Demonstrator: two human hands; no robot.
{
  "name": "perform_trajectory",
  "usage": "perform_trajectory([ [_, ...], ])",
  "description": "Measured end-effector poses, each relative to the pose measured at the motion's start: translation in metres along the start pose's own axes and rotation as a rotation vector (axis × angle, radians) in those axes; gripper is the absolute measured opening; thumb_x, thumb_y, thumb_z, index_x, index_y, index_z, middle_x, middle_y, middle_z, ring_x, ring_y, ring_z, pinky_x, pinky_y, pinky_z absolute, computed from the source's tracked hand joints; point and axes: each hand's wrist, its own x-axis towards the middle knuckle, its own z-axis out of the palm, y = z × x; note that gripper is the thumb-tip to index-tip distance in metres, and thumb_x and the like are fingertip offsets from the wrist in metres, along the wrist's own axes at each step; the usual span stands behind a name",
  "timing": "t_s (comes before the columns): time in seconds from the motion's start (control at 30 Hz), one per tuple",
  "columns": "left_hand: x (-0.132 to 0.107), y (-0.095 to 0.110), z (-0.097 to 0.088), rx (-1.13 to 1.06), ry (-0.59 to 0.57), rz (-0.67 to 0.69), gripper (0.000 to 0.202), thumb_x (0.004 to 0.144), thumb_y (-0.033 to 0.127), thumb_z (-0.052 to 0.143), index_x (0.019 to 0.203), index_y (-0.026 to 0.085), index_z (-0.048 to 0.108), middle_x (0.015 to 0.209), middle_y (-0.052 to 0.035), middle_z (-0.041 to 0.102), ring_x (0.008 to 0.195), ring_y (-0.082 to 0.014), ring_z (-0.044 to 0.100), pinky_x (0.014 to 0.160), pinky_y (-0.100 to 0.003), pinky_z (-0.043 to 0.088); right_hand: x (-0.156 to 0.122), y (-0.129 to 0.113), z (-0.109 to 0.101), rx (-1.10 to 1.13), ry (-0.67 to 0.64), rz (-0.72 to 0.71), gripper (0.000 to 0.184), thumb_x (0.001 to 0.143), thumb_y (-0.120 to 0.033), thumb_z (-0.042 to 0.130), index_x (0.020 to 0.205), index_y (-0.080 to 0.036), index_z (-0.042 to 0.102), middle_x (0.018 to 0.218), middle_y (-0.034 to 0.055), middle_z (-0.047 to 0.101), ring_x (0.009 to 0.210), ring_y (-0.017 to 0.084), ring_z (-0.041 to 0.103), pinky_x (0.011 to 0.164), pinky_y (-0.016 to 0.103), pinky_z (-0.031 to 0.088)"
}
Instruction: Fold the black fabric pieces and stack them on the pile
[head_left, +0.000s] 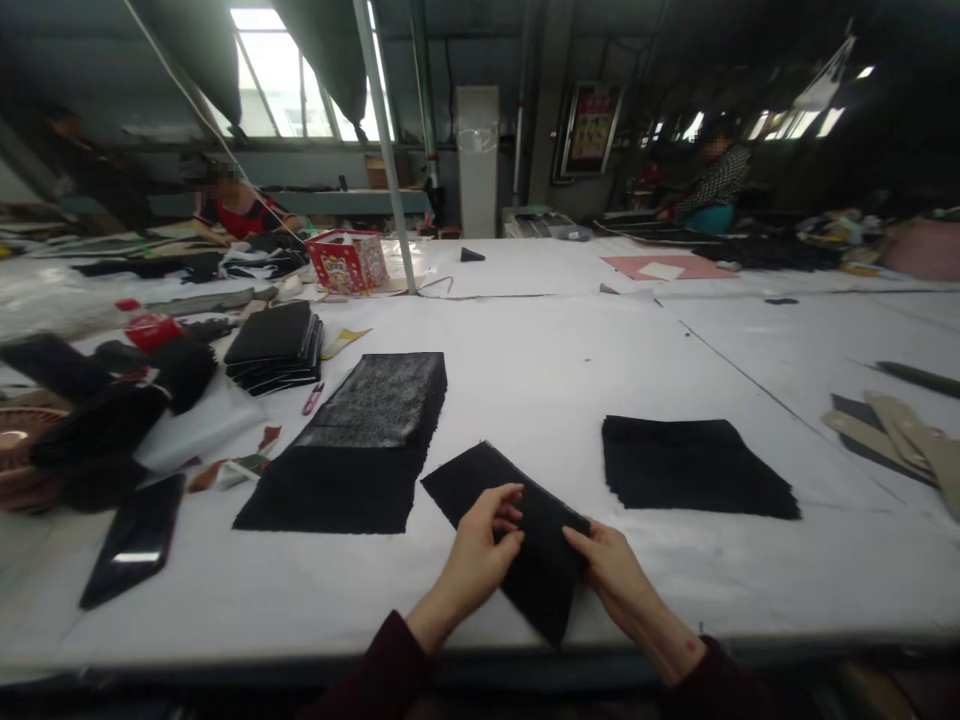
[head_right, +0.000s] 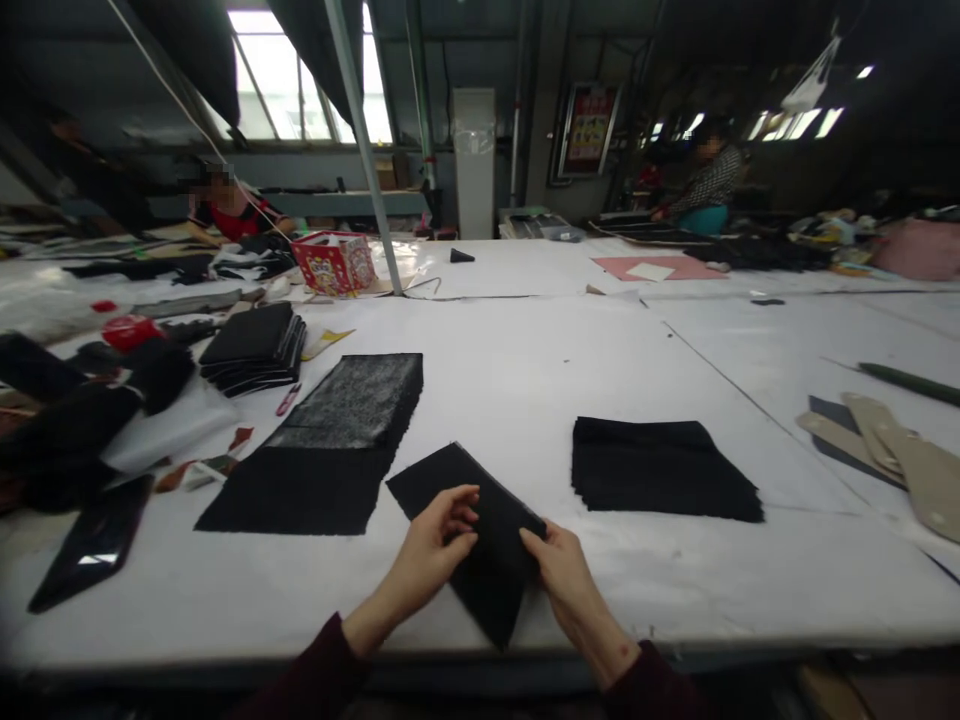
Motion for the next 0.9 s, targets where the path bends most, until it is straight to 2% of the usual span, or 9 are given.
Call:
perform_trajectory([
  [0.07, 0.001, -0.001, -0.009, -0.226, 0.001, -0.115, 0.062, 0.071, 0.009, 0.063, 0.129, 0.024, 0.051, 0.122, -0.0087, 0.054, 0.095, -0.0174, 0.058, 0.076, -0.029, 0.049, -0.002, -0.001, -0.010, -0.019, -0.004, 0.026, 0.042, 0.058, -0.041, 0.083, 0.087, -0.015, 0.070, 0.081, 0.0070, 0.072, 0.079, 0.024, 0.068, 0.075, 0.035, 0.053],
  [0.13, -0.002, 0.002, -0.015, -0.396, -0.019, -0.174, 0.069, 0.069, 0.011, 0.069, 0.133, 0.027, 0.048, 0.127, -0.0085, 0.051, 0.096, -0.0161, 0.057, 0.076, -0.026, 0.048, -0.004, -0.004, -0.018, -0.037, -0.015, 0.029, 0.040, 0.059, -0.040, 0.083, 0.088, -0.015, 0.070, 0.084, 0.0071, 0.073, 0.080, 0.024, 0.068, 0.076, 0.034, 0.053],
  [0.3, -0.012, 0.017, -0.018, -0.561, -0.042, -0.200, 0.076, 0.070, 0.010, 0.073, 0.137, 0.036, 0.046, 0.137, -0.0069, 0.047, 0.099, -0.0143, 0.056, 0.077, -0.023, 0.047, -0.008, -0.009, -0.029, -0.062, -0.060, 0.041, 0.036, 0.062, -0.038, 0.082, 0.087, -0.016, 0.070, 0.084, 0.0061, 0.073, 0.078, 0.022, 0.068, 0.075, 0.032, 0.052],
  [0.57, -0.016, 0.027, -0.014, -0.537, -0.053, -0.125, 0.084, 0.070, 0.013, 0.075, 0.142, 0.039, 0.040, 0.138, -0.0083, 0.045, 0.092, -0.0135, 0.058, 0.069, -0.023, 0.046, -0.007, -0.008, -0.041, -0.121, -0.093, 0.070, 0.036, 0.064, -0.038, 0.080, 0.091, -0.015, 0.069, 0.084, 0.0060, 0.072, 0.080, 0.022, 0.067, 0.074, 0.031, 0.051],
  [0.9, -0.024, 0.033, -0.007, -0.417, -0.071, -0.019, 0.079, 0.077, 0.016, 0.071, 0.143, 0.042, 0.036, 0.143, -0.0078, 0.042, 0.091, -0.0144, 0.059, 0.069, -0.025, 0.047, -0.001, -0.011, -0.061, -0.228, -0.168, 0.073, 0.033, 0.066, -0.039, 0.078, 0.083, -0.016, 0.063, 0.079, 0.0034, 0.070, 0.076, 0.019, 0.066, 0.067, 0.028, 0.050],
])
